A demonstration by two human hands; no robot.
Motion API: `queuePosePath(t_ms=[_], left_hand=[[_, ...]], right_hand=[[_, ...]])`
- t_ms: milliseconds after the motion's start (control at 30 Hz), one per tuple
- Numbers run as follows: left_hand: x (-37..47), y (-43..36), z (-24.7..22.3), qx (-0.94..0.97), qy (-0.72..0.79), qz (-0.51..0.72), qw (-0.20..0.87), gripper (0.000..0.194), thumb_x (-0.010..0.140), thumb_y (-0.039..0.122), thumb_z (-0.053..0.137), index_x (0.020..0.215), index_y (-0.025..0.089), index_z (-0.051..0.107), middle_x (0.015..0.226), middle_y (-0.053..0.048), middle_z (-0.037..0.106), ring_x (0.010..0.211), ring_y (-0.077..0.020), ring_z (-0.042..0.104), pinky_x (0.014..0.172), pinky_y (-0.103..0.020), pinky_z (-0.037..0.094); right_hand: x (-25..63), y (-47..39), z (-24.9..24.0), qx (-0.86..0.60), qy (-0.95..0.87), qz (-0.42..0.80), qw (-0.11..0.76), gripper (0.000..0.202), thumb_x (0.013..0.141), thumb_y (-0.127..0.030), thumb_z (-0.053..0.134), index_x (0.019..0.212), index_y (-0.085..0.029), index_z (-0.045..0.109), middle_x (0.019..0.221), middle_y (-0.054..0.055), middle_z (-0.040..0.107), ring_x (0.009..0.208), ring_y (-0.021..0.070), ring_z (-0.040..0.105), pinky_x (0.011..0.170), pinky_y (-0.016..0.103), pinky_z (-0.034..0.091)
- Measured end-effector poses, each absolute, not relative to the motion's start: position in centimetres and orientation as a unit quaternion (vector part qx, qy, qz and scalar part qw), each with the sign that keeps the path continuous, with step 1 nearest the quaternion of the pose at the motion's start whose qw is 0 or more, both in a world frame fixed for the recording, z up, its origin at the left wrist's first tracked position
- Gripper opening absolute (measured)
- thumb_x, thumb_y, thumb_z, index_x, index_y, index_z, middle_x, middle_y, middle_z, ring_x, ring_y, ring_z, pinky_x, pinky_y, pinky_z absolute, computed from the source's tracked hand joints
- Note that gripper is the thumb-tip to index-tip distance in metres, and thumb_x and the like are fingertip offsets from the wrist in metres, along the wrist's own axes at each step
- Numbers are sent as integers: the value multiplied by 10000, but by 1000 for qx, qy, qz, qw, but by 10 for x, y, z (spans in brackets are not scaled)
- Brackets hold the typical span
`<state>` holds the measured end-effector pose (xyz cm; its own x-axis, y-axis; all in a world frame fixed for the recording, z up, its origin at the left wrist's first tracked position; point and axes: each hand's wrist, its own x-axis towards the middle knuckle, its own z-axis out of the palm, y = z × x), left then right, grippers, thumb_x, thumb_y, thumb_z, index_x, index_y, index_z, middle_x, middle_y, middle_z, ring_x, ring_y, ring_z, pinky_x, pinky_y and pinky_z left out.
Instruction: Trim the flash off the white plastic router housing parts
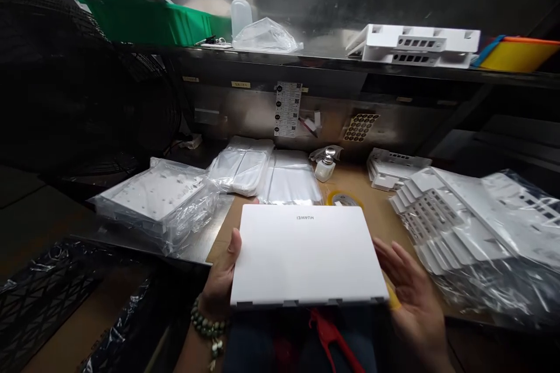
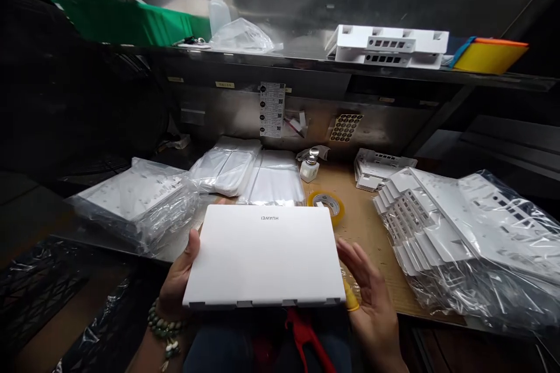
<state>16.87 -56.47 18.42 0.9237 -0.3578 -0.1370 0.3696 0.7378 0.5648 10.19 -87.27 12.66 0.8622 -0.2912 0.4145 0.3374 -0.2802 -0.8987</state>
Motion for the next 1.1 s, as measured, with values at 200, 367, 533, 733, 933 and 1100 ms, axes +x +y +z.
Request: queuePosePath(t_ms=[200,367,533,733,933,1100], left_hand=[[168,-561,183,337,12,-159,928,718,957,664,450,1592,402,242,1548,-48,526,1414,-318,491,1188,-526,376],[167,-556,181,376,-4,-185,908,740,949,696,422,1593,369,260,1517,-86,558,1359,-310,554,1168,-494,408],[167,-555,171,374,9,-161,913,748,934,698,459,1580,355,302,1478,-91,594,1351,-320,562,1140,-512,444],[170,-558,163,378,70,-152,911,775,868,734,542,1526,344,414,1397,-98,656,1352,-359,554,1099,-564,480],[172,-561,170,406,90,-181,891,675,878,696,559,1458,356,501,1315,-94,705,1311,-354,592,1069,-562,510],[180,-560,170,434,151,-195,867,615,856,636,641,1368,299,588,1200,-85,756,1179,-337,684,975,-495,581]], right_hand=[[76,-884,123,-740,47,-119,660,414,934,-419,659,1301,-235,711,1353,139,674,1224,349,661,964,399,612],[67,-868,136,-728,63,-135,669,400,810,-376,812,1206,-350,757,1203,74,750,1029,316,756,860,336,635],[67,-861,139,-700,54,-144,697,348,826,-379,797,1173,-377,767,1177,56,757,997,301,765,845,320,631],[65,-861,139,-682,49,-134,717,384,813,-329,818,1186,-395,757,1168,42,766,981,276,774,837,285,637],[71,-856,148,-669,52,-139,728,326,816,-367,816,1140,-371,782,1089,43,794,934,258,786,817,271,645],[72,-860,144,-687,49,-126,714,313,856,-347,778,1170,-350,771,1141,48,784,985,253,777,855,306,646]])
